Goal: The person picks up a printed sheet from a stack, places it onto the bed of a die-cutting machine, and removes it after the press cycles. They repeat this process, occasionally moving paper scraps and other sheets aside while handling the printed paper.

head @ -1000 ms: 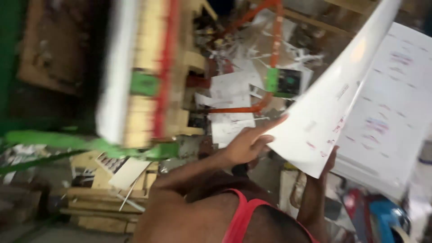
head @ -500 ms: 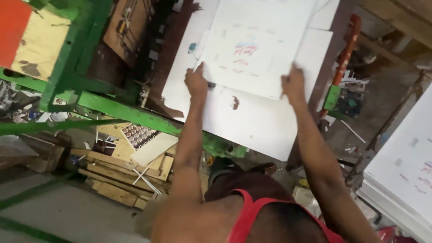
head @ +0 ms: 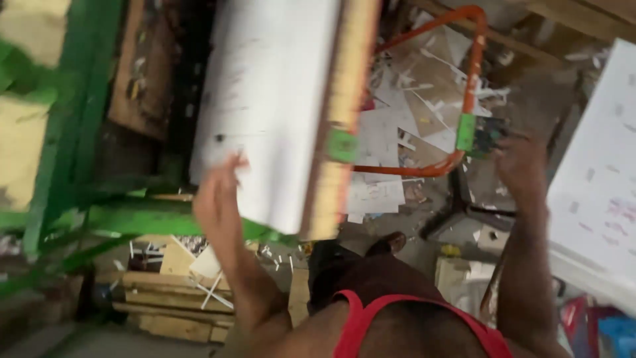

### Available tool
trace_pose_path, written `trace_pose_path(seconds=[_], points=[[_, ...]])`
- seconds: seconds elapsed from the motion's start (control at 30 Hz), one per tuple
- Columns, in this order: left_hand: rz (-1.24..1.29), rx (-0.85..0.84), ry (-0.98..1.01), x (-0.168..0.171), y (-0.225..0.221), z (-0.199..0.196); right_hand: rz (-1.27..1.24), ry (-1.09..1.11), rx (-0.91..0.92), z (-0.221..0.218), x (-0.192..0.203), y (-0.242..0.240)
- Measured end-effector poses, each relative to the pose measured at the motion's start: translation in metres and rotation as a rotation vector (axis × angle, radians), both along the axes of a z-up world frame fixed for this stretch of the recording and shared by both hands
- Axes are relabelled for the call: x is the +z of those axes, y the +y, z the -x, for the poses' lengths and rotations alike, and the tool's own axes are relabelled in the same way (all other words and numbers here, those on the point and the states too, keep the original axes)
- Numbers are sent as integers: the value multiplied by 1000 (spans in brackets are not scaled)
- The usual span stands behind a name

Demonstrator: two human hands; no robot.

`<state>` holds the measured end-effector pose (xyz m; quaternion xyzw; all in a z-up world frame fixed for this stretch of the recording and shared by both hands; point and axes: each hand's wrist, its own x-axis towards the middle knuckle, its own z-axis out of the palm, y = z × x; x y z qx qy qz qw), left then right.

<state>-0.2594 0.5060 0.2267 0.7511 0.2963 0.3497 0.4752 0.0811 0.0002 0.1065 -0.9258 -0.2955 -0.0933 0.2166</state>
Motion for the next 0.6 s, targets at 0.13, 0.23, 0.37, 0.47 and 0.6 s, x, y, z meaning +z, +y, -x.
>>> trace_pose_path(seconds=[0.13,0.23,0.37,0.47,0.6], points=[[-218,-453,-758,5,-63,-12,522,71,-338,37,-54,-156],[179,-473,-504,-9,-102,-52,396,398,-886,57,-68,-190],[521,-766,-65,-130,-152,-153,528,450,-629,49,-82,-212],[788,-925,139,-218,-224,-205,582,459,-497,33,-95,-238],[1041,-1220,354,-228,-359,-240,563,609,-447,24,-72,-221]])
